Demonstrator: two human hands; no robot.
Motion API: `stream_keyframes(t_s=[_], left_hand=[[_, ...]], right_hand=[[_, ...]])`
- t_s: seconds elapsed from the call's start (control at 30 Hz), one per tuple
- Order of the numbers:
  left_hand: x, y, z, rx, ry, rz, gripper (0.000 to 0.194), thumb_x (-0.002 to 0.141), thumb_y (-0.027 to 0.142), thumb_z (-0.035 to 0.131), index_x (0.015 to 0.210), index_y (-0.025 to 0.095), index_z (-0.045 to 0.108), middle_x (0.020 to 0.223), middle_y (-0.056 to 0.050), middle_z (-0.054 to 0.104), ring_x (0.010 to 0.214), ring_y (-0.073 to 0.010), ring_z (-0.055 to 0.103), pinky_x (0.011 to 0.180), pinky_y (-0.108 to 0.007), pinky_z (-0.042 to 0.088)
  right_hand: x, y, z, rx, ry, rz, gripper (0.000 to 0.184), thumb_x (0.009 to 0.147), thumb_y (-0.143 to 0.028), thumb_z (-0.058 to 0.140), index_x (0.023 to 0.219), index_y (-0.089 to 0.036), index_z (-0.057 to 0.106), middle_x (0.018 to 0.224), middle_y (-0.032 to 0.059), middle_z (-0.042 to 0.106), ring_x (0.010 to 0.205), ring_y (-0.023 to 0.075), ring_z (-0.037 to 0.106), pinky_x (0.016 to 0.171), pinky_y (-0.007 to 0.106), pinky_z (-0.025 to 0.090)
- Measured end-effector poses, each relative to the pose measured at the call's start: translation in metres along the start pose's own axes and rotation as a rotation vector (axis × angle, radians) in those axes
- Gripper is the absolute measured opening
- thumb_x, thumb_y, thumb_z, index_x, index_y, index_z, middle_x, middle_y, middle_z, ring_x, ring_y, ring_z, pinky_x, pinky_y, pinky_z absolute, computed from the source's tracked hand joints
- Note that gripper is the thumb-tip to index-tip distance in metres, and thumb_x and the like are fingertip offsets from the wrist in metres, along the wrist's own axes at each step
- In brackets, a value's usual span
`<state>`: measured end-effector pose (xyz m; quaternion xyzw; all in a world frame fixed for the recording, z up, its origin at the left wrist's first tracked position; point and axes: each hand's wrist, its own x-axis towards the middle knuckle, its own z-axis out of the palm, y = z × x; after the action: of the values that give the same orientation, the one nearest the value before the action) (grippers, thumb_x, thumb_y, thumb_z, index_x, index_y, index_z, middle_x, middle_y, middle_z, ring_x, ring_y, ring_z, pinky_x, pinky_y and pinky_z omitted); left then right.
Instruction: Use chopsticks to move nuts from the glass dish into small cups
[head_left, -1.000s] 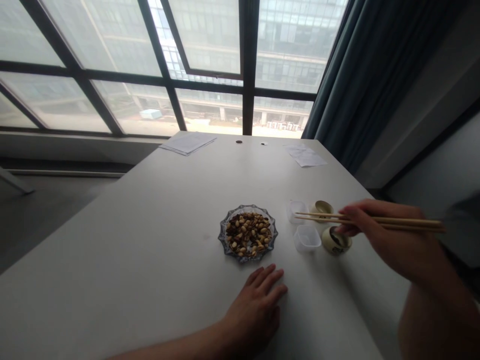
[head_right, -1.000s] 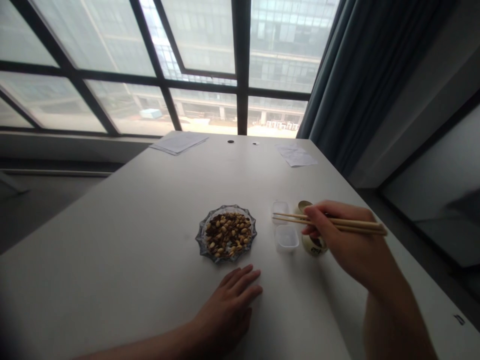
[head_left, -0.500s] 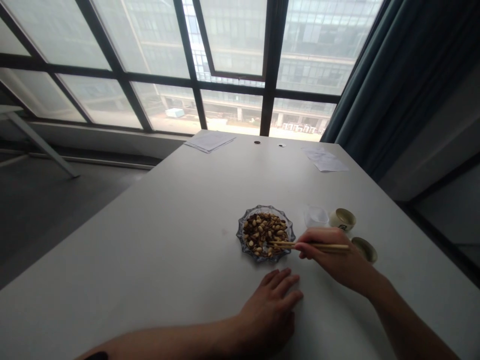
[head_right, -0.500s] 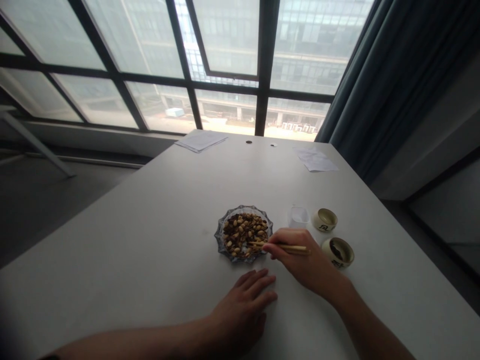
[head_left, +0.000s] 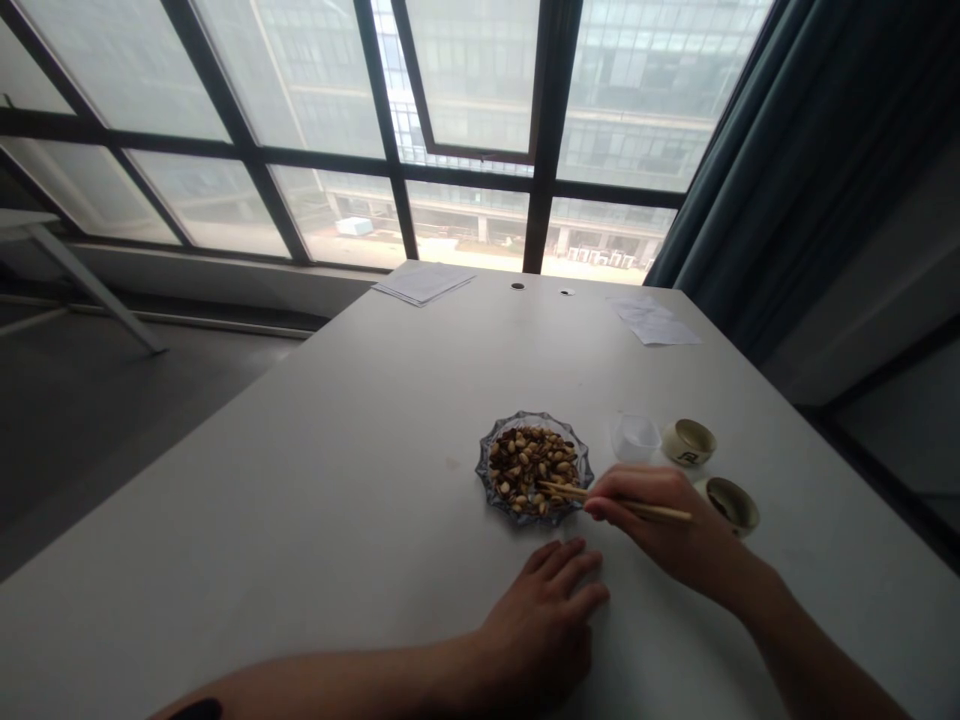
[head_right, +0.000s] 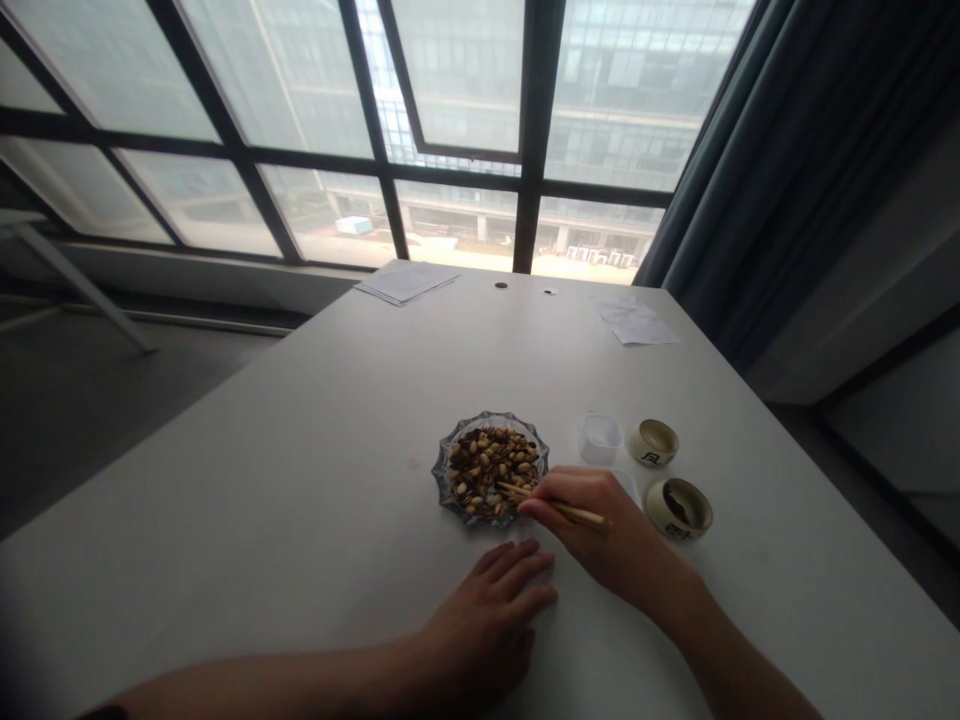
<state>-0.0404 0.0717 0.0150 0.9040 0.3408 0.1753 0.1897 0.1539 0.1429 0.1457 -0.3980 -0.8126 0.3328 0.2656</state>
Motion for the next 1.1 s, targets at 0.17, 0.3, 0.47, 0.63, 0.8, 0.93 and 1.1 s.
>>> stream_keyframes(t_s=[0.17,0.3,0.47,0.63,0.8,0.93,1.1], left_hand=[[0.002,0.001,-0.004,0.001,0.008,0.009,0.037,0.092,0.021,0.061,0.129,0.023,0.056,0.157,-0.007,0.047,0.147,-0.0266,0.036,0.126,-0.043,0.020],[0.001,0.002,-0.005,-0.008,-0.002,0.005,0.039,0.091,0.021,0.062,0.130,0.023,0.056,0.157,-0.007,0.046,0.149,-0.0271,0.034,0.126,-0.043,0.020],[0.000,0.000,-0.002,-0.013,-0.001,-0.004,0.041,0.091,0.021,0.062,0.131,0.023,0.055,0.158,-0.007,0.046,0.149,-0.0285,0.034,0.126,-0.045,0.021],[0.000,0.000,0.001,-0.004,0.003,-0.003,0.040,0.091,0.021,0.062,0.130,0.023,0.055,0.158,-0.006,0.046,0.150,-0.0284,0.033,0.126,-0.046,0.020],[-0.001,0.000,-0.001,-0.003,-0.001,-0.002,0.041,0.091,0.021,0.062,0.131,0.023,0.055,0.159,-0.006,0.046,0.150,-0.0282,0.033,0.125,-0.045,0.022],[-0.001,0.000,-0.003,-0.004,-0.009,-0.002,0.041,0.091,0.022,0.062,0.132,0.024,0.054,0.159,-0.006,0.045,0.150,-0.0283,0.033,0.125,-0.045,0.022],[0.000,0.001,-0.003,-0.012,-0.014,-0.007,0.042,0.092,0.022,0.061,0.133,0.024,0.054,0.159,-0.006,0.045,0.151,-0.0271,0.031,0.126,-0.044,0.020]], right_hand=[[-0.003,0.000,0.004,-0.047,-0.089,-0.074,0.030,0.104,-0.038,0.058,0.088,-0.018,0.074,0.087,0.0053,0.071,0.076,0.0164,0.065,0.072,0.029,0.048],[-0.003,0.003,0.008,-0.040,-0.062,-0.070,0.030,0.104,-0.039,0.058,0.087,-0.019,0.073,0.086,0.0059,0.071,0.076,0.0170,0.064,0.072,0.030,0.048],[-0.001,0.003,0.009,-0.024,-0.037,-0.064,0.030,0.103,-0.040,0.060,0.088,-0.018,0.073,0.087,0.0063,0.072,0.077,0.0175,0.065,0.073,0.030,0.048],[0.002,0.000,0.010,-0.001,-0.005,-0.062,0.029,0.102,-0.039,0.061,0.085,-0.018,0.072,0.085,0.0058,0.072,0.077,0.0175,0.065,0.071,0.029,0.048],[0.004,0.005,0.013,-0.013,0.028,-0.036,0.035,0.105,-0.038,0.055,0.080,-0.018,0.070,0.079,0.0052,0.072,0.073,0.0168,0.064,0.069,0.030,0.047],[0.000,0.001,0.008,-0.022,0.044,-0.019,0.035,0.104,-0.039,0.056,0.080,-0.018,0.071,0.079,0.0050,0.072,0.073,0.0175,0.065,0.069,0.030,0.048],[-0.015,-0.016,-0.015,-0.046,0.138,-0.037,0.027,0.102,-0.035,0.061,0.082,-0.022,0.073,0.082,0.0038,0.074,0.073,0.0174,0.068,0.068,0.028,0.049]])
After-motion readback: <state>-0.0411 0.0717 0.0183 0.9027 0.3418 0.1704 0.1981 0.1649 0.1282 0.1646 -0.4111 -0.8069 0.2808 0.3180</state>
